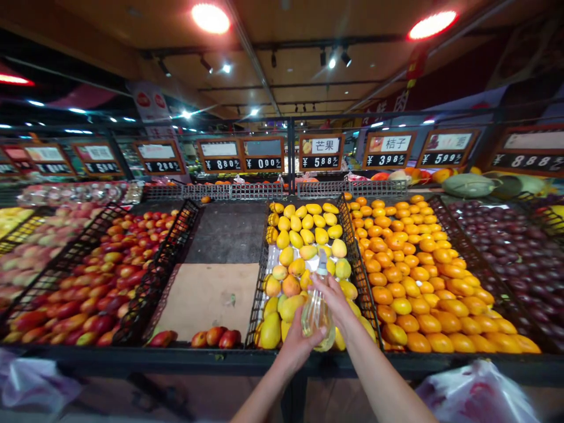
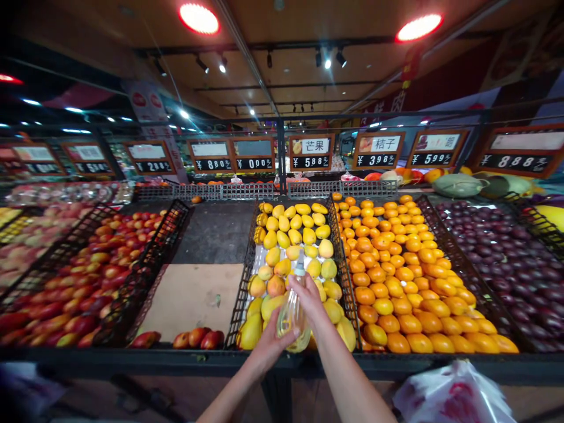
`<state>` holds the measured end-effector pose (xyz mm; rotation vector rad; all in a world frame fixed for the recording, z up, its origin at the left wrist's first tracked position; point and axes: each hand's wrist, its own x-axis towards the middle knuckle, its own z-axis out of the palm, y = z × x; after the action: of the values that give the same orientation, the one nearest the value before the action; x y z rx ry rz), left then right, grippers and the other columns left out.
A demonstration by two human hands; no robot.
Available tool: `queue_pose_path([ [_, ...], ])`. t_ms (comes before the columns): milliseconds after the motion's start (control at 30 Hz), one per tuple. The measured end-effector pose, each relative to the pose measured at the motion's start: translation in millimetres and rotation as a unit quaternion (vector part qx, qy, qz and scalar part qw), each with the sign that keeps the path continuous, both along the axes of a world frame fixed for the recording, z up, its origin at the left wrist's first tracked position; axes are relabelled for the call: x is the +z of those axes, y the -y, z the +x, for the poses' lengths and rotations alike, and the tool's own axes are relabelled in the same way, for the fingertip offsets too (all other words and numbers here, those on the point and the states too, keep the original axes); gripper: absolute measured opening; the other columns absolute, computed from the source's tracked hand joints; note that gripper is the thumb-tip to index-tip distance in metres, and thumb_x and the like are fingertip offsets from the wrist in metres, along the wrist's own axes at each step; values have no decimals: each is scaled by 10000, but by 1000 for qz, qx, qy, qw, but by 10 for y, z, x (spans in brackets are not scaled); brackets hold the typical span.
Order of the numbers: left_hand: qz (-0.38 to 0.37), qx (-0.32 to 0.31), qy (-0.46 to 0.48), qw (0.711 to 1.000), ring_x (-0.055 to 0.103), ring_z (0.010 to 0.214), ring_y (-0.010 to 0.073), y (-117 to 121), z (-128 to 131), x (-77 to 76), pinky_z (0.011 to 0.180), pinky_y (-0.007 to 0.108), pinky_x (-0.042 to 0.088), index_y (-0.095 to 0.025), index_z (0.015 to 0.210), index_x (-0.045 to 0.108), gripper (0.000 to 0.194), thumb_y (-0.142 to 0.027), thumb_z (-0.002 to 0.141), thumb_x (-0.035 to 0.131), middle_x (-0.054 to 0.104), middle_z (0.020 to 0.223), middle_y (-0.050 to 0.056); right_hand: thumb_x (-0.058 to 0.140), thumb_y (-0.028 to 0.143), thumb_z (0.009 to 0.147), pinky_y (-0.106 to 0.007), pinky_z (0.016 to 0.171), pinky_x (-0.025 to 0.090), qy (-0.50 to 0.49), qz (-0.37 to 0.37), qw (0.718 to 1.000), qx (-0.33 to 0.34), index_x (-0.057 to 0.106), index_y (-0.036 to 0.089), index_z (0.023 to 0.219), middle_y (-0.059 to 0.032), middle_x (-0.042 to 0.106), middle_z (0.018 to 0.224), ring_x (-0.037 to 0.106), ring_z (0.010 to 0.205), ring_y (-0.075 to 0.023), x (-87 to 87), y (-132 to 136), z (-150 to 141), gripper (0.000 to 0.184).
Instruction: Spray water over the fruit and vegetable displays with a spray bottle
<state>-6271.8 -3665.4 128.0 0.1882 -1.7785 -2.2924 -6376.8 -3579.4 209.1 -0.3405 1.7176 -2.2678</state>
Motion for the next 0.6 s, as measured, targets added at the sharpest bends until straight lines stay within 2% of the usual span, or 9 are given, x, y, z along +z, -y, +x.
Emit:
queue_pose_path([
  [133,4,-80,-30,996,620,1252,414,-66,-295,71,1119,577,448,-213,1293,531,869,-636,635,908,681,1284,137,894,561,639,-392,852,580,47,-15,995,-81,705,239,1021,-65,759,1077,739,968,-298,-87,-194,-235,534],
  [300,19,-146,-38,988,623,1256,406,-28,-496,176,1107,554,463,-235,1265,534,841,-638,628,906,694,1277,135,897,562,652,-393,775,596,69,-10,990,-120,714,240,1029,-85,769,1100,745,966,-315,-73,-236,-392,529],
  [467,5,-102,-37,994,629,1234,393,231,-591,166,1110,528,473,-242,1247,568,767,-626,661,881,691,1265,136,907,547,619,-422,847,583,55,-13,993,-107,724,245,988,-84,760,1114,730,992,-321,50,75,-460,511],
  [600,12,-50,-20,998,617,1264,406,544,-577,109,1136,547,457,-265,1256,575,738,-587,668,884,696,1268,115,852,564,698,-453,914,552,-20,0,999,-45,727,258,1022,-71,748,1079,703,993,-318,121,492,-489,463],
])
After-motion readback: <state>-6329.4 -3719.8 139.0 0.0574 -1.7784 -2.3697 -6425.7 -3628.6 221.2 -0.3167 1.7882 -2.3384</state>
